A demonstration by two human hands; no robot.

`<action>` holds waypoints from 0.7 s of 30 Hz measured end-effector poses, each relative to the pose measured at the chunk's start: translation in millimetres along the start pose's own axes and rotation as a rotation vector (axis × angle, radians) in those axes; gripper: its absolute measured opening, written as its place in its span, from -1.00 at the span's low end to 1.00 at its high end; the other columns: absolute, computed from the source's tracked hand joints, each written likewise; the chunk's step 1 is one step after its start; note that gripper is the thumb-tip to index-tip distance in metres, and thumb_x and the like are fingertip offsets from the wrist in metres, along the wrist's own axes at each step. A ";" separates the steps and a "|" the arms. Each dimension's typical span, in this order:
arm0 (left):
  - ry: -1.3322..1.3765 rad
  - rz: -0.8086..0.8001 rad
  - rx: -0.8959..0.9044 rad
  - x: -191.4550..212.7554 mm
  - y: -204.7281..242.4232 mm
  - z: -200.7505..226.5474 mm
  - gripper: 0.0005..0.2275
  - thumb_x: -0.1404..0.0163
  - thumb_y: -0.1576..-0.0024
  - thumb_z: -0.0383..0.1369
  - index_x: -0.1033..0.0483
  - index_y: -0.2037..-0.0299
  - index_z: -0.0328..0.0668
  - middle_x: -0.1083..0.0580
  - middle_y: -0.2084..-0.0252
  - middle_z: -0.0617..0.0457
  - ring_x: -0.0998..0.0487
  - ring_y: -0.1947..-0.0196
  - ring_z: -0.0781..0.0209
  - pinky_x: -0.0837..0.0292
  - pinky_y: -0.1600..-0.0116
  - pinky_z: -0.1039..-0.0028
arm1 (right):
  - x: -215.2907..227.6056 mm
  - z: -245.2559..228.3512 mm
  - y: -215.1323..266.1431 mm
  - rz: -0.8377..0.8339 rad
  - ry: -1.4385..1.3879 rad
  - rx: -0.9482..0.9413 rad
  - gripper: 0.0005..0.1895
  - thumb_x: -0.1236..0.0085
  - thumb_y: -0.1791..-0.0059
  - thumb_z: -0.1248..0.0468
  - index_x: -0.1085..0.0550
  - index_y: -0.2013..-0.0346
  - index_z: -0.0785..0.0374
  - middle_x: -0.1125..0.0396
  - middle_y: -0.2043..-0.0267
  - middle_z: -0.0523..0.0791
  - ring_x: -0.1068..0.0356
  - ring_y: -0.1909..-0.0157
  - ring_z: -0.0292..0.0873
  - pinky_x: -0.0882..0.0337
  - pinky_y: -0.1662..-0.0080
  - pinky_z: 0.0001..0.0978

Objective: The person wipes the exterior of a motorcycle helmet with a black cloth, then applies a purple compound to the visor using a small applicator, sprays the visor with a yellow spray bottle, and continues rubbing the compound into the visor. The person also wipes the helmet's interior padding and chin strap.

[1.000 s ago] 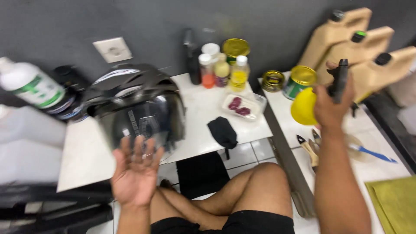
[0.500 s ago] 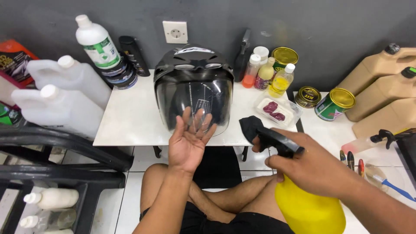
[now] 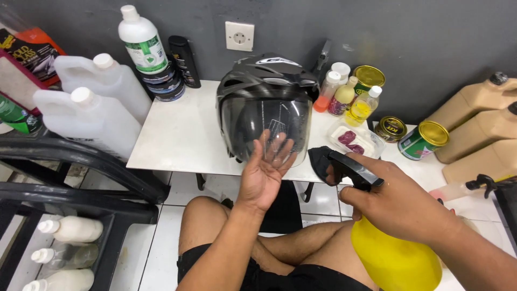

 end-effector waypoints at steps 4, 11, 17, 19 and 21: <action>-0.019 0.045 -0.001 -7.8 0.0 -7.5 -0.49 0.06 -0.12 -0.14 -0.27 -0.29 -0.09 -0.46 -0.11 -0.17 -0.47 -0.14 -0.15 -0.35 -0.27 0.02 | -6.0 -8.1 -8.3 0.011 0.224 0.161 -0.84 -0.06 0.19 0.28 -0.53 0.35 0.08 -0.49 0.42 -0.09 -0.42 0.43 -0.07 -0.38 0.21 -0.34; -0.047 0.048 -0.018 -12.3 -7.5 -24.2 -0.53 0.05 -0.13 -0.13 -0.34 -0.25 -0.03 -0.46 -0.16 -0.13 -0.49 -0.15 -0.04 -0.39 -0.21 0.20 | -13.1 -30.2 -12.9 0.061 0.564 0.405 -0.77 -0.05 0.16 0.08 -0.41 0.29 0.08 -0.45 0.32 0.00 -0.37 0.23 0.14 -0.30 0.15 -0.04; -0.001 0.010 -0.045 -26.1 -9.5 -30.7 -0.39 0.02 -0.09 -0.18 -0.21 -0.37 -0.18 -0.40 -0.21 -0.26 -0.41 -0.25 -0.12 -0.34 -0.24 0.36 | -35.7 -44.1 -14.9 0.010 0.644 0.430 -0.71 -0.03 0.13 0.04 -0.36 0.21 0.08 -0.46 0.26 0.04 -0.38 0.19 0.20 -0.33 0.16 0.05; 0.002 0.024 -0.040 -28.3 -9.0 -32.1 -0.40 0.02 -0.09 -0.17 -0.22 -0.37 -0.17 -0.40 -0.21 -0.22 -0.42 -0.23 -0.08 -0.34 -0.25 0.34 | -39.9 -42.8 -16.6 0.020 0.603 0.484 -0.72 -0.04 0.13 0.06 -0.36 0.21 0.09 -0.46 0.30 0.03 -0.37 0.22 0.20 -0.32 0.20 0.02; 0.008 0.038 -0.040 -26.9 -9.0 -32.3 -0.41 0.03 -0.09 -0.16 -0.23 -0.36 -0.16 -0.40 -0.21 -0.19 -0.44 -0.20 -0.04 -0.34 -0.25 0.32 | -41.7 -44.0 -16.8 0.029 0.563 0.541 -0.73 -0.05 0.14 0.09 -0.36 0.22 0.10 -0.46 0.33 0.02 -0.36 0.26 0.20 -0.31 0.23 0.00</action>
Point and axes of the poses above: each hand's wrist, its own y-axis away from the middle knuckle, its own x-axis out of the back of the hand, z = x × y, the point moved 8 cm from there along -y, towards the middle knuckle
